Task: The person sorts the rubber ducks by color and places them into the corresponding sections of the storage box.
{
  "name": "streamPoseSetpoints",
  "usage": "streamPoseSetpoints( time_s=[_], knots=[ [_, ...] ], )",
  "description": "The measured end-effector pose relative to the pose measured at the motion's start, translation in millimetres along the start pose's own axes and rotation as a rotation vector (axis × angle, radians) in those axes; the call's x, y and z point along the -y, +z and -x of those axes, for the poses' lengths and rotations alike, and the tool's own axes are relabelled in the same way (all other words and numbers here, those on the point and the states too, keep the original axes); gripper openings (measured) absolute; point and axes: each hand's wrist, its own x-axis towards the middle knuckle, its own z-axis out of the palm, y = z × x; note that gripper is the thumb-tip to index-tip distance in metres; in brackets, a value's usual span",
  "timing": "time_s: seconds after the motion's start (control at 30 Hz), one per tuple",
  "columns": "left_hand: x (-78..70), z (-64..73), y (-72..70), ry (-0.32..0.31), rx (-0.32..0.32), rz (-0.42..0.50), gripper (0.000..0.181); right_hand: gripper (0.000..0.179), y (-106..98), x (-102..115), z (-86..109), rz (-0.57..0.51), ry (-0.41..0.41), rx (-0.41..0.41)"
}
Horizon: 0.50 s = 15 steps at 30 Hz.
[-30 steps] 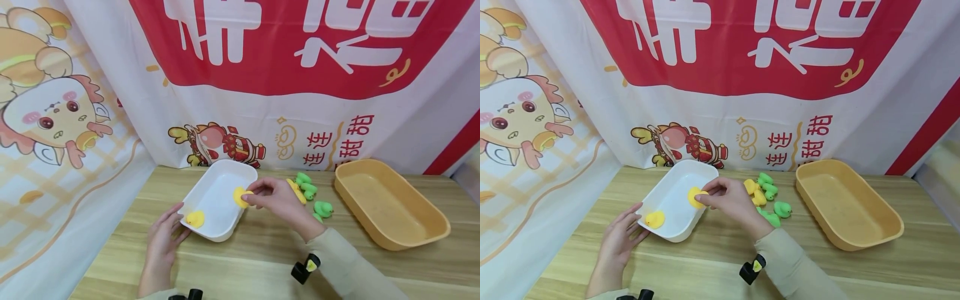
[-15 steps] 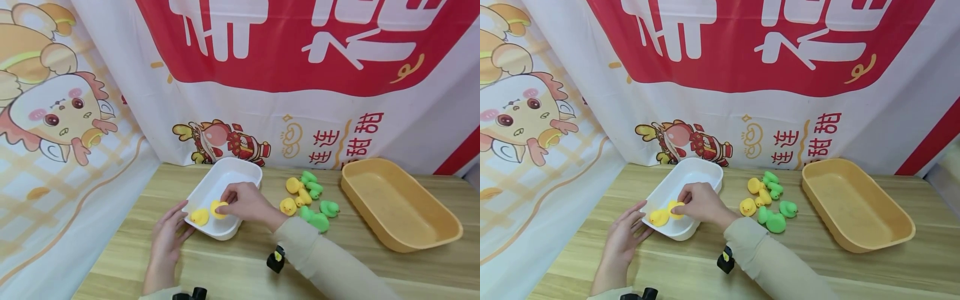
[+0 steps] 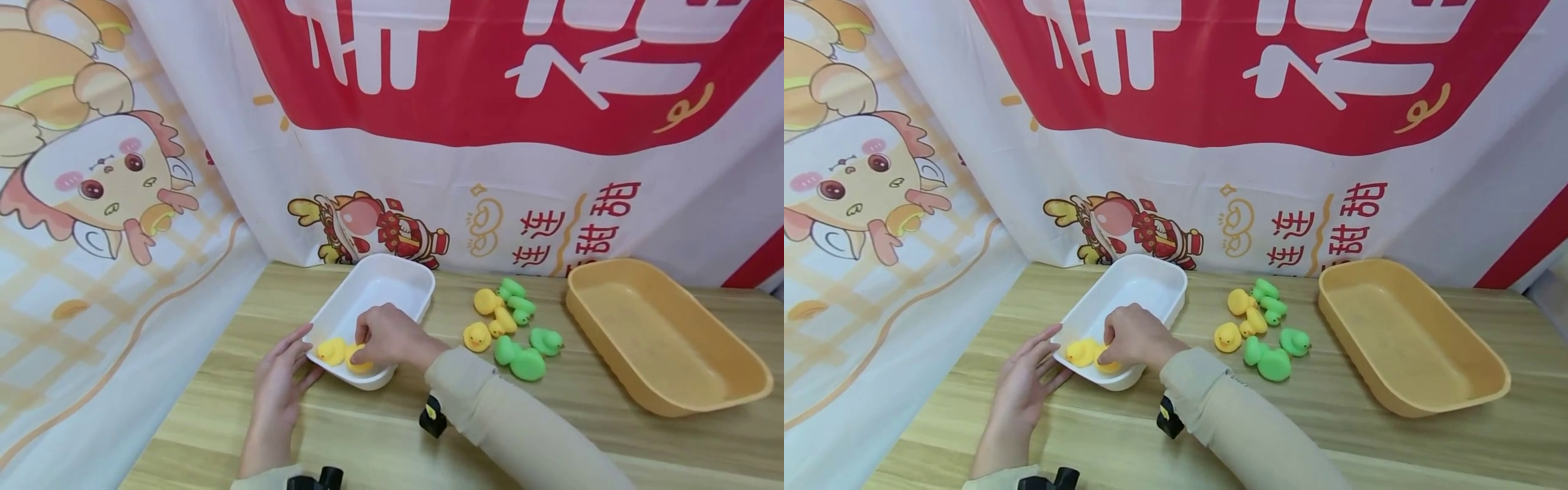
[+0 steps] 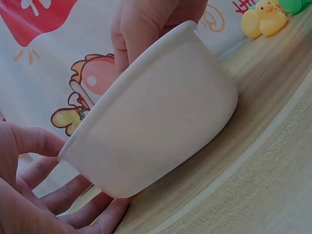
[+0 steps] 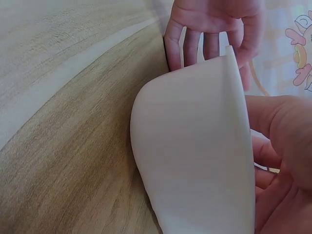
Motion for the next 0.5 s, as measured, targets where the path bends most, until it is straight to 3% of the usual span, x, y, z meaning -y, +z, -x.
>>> streamPoseSetpoints(
  time_s=[0.5],
  knots=[
    [-1.7, 0.0, 0.4, 0.002, 0.001, -0.001, 0.047, 0.025, -3.5, -4.7, -4.6, 0.007, -0.034, 0.034]
  ],
)
